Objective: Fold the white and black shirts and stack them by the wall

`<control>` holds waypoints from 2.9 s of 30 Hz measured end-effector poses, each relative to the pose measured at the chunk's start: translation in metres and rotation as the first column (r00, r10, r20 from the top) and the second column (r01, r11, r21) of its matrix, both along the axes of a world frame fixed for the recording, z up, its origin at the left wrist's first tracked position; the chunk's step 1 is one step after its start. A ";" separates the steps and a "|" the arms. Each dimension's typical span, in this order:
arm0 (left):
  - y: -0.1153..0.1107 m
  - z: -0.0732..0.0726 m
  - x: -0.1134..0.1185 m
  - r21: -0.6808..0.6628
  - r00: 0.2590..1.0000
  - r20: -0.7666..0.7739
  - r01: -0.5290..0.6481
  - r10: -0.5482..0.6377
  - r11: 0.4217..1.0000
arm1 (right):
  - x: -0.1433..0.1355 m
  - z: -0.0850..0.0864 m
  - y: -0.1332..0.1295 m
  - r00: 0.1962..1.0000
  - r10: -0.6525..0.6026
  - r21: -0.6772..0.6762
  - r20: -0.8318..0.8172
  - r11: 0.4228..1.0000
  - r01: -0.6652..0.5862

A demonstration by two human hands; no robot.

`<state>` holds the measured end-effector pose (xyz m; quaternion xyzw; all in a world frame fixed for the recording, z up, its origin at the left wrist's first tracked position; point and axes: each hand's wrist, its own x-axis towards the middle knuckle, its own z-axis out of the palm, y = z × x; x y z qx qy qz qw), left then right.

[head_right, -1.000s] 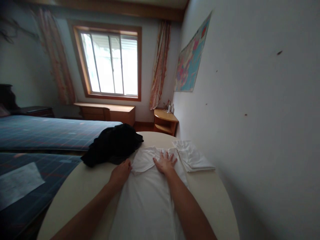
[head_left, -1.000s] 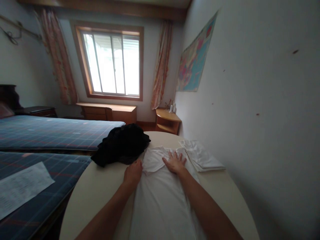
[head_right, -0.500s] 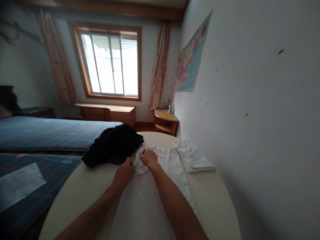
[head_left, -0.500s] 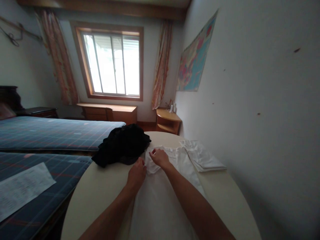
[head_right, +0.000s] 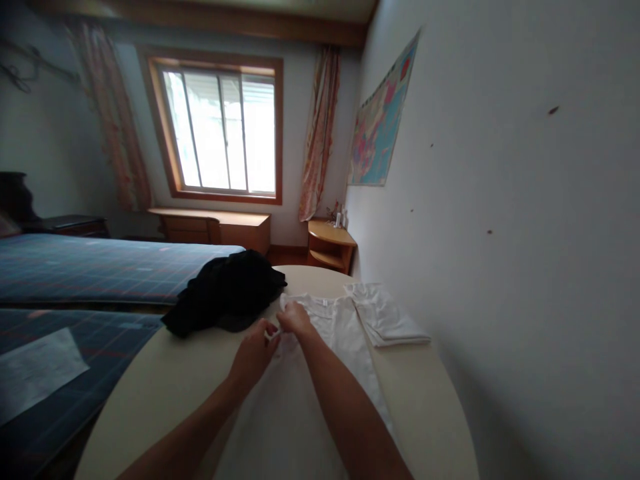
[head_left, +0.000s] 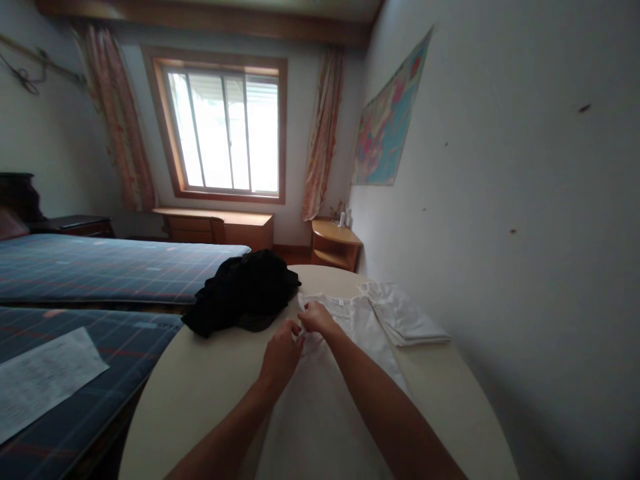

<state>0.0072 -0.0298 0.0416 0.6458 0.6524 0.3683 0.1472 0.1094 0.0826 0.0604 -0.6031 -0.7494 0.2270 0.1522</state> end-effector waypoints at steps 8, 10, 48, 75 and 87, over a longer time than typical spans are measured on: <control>-0.013 -0.002 0.034 0.162 0.844 0.346 0.377 -0.410 0.912 | 0.068 0.011 0.003 0.996 0.010 0.086 -0.084 0.996 -0.003; -0.017 -0.005 0.040 0.159 0.847 0.263 0.435 -0.463 0.886 | 0.087 0.007 0.003 0.996 -0.018 0.098 -0.084 0.995 0.026; -0.032 0.015 0.008 -0.283 0.882 -0.417 0.102 -0.219 0.954 | 0.078 -0.041 0.025 0.964 -0.056 0.103 0.259 0.994 0.030; -0.046 0.035 0.013 -0.271 0.904 -0.377 0.104 -0.204 0.957 | 0.113 -0.032 -0.104 0.961 0.138 0.043 0.239 0.987 -0.152; -0.043 0.019 -0.003 -0.413 0.859 0.098 0.494 -0.502 0.765 | 0.119 -0.035 -0.101 0.977 0.161 0.197 0.142 0.962 -0.187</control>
